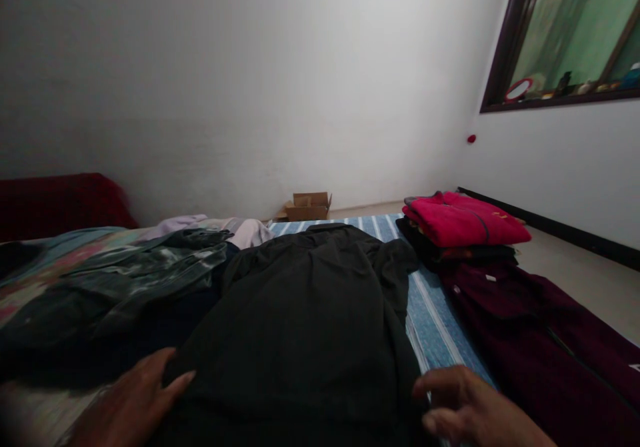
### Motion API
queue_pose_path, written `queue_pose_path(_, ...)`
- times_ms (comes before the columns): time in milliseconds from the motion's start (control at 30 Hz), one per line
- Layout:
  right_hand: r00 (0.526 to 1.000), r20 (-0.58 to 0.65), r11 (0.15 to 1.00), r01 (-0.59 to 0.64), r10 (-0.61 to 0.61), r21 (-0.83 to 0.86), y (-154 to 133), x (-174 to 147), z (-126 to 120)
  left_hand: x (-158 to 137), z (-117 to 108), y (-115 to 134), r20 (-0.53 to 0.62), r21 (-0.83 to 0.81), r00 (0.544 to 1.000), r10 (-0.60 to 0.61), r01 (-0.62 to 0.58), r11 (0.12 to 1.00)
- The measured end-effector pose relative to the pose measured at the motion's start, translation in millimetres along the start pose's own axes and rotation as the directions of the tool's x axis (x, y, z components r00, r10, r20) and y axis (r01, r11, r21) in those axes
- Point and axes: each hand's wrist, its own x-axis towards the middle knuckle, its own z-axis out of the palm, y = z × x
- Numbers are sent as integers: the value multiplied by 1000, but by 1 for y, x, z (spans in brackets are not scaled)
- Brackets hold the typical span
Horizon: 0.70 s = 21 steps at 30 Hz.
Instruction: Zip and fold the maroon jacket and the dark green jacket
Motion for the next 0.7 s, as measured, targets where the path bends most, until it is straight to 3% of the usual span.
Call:
queue_pose_path(67, 999, 2, 998, 37, -37, -50, -11, 29, -1, -6, 26, 31, -16, 44, 995, 103, -102, 994)
queue_pose_path(133, 989, -146, 974, -9, -25, -224, -22, 66, -2, -12, 62, 64, 101, 80, 949, 300, -308, 948)
queue_pose_path(200, 924, -383, 889, -173, -2, -424, -30, 104, -3, -17, 104, 97, 283, 14, 823, 493, -517, 856)
queue_pose_path(233, 901, -433, 866, -215, -2, -452, -31, 121, -3, -19, 127, 112, 341, -22, 752, 564, -593, 805)
queue_pose_path(333, 871, -491, 840, -277, 16, -466, -25, 158, 1, -17, 193, 151, 426, -52, 556, 714, -772, 633)
queue_pose_path(400, 866, -499, 843, -277, 11, -462, -15, 171, 3, -10, 231, 168, 471, -33, 490, 734, -821, 570)
queue_pose_path(433, 866, -500, 847, -270, 5, -458, -10, 174, 3, -6, 246, 173, 507, 10, 489, 710, -827, 563)
queue_pose_path(567, 862, -507, 870, -262, 15, -419, 11, 171, -7, 6, 284, 163, 587, 223, 578, 567, -789, 573)
queue_pose_path(633, 858, -512, 868, -277, 31, -412, 18, 166, -14, 9, 291, 149, 544, 242, 596, 590, -785, 570)
queue_pose_path(700, 840, -542, 848, -309, 31, -430, 20, 160, -20, 8, 295, 138, 497, 241, 584, 642, -803, 545)
